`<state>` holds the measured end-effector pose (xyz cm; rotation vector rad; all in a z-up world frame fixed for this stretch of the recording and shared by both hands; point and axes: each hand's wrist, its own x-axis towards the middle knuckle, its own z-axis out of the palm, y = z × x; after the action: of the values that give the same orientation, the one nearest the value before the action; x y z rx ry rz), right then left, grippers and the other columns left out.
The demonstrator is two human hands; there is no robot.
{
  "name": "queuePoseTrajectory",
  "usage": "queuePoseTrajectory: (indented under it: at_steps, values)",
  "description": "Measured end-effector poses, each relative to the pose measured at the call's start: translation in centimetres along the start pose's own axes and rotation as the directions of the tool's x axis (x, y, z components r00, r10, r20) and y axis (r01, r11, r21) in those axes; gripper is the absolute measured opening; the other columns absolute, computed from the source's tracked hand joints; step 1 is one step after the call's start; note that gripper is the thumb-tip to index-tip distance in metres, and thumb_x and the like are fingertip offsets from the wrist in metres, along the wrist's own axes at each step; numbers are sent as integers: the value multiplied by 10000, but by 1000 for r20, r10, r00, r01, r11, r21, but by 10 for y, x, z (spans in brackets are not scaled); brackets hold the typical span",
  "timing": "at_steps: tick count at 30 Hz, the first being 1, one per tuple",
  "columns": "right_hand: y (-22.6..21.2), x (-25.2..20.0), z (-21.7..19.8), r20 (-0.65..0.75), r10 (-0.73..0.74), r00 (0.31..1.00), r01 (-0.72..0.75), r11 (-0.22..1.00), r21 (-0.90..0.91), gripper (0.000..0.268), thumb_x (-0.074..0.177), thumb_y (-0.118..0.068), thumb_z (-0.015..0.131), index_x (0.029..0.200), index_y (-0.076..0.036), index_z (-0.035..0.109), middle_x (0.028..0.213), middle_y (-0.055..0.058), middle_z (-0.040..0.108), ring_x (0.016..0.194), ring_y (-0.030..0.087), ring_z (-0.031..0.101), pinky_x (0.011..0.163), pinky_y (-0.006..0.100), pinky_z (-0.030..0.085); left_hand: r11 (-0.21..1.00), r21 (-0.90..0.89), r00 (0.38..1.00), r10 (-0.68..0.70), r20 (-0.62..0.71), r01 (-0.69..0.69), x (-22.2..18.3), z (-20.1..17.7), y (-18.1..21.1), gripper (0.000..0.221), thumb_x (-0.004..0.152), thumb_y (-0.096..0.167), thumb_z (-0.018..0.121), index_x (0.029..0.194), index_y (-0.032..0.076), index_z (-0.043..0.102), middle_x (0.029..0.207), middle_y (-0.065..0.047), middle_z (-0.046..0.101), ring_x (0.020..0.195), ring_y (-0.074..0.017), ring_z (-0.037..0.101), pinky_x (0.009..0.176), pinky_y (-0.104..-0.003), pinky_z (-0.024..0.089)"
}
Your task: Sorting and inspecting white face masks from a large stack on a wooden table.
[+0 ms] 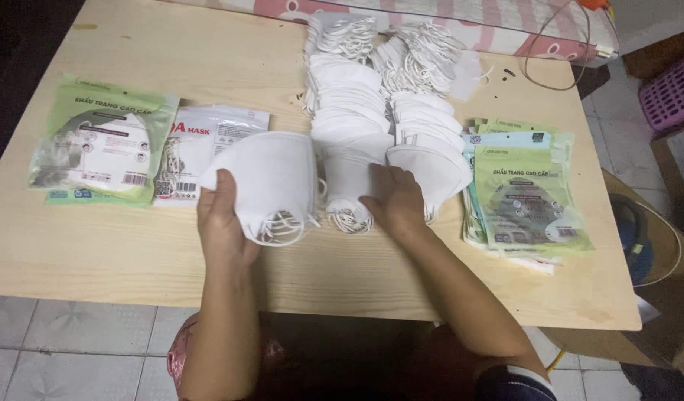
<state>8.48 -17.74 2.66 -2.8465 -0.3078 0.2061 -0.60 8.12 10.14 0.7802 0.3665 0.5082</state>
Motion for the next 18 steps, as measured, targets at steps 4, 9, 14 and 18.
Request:
queuePoseTrajectory:
  at_steps: [4,9,14,18]
  values:
    - [-7,3,2,-86,-104,991,110,992,64,628,883,-330,764,1443,-125,567,1140,113,672,1118,332,619,984,452,495,999,39,1000,13,-18,-12,-8,7,-3,274,1026,233,592,1220,41,607,1047,-147,747,930,-223,771,899,-412,659]
    - [2,2,-14,-88,2,996,33,918,395,349,828,-245,812,1135,-93,747,979,124,718,1016,329,672,910,437,541,986,157,998,61,4,-61,-13,5,-17,244,1034,187,593,1223,34,614,1017,-118,728,933,-186,744,907,-393,646]
    - [23,-14,-48,-72,-23,997,73,541,838,334,876,-37,765,1189,-28,650,1075,162,714,1068,312,654,949,435,512,893,413,984,156,87,-178,-3,-11,-27,226,1076,181,544,1262,76,614,1037,-97,688,987,-143,637,953,-374,581]
    - [20,-34,-62,-78,-123,989,99,170,980,544,813,123,756,1274,-77,548,1099,79,757,944,161,722,861,294,595,854,520,993,-50,108,-14,-13,-4,-33,292,1096,213,470,1335,84,579,1101,-172,718,1007,-240,687,1010,-444,537]
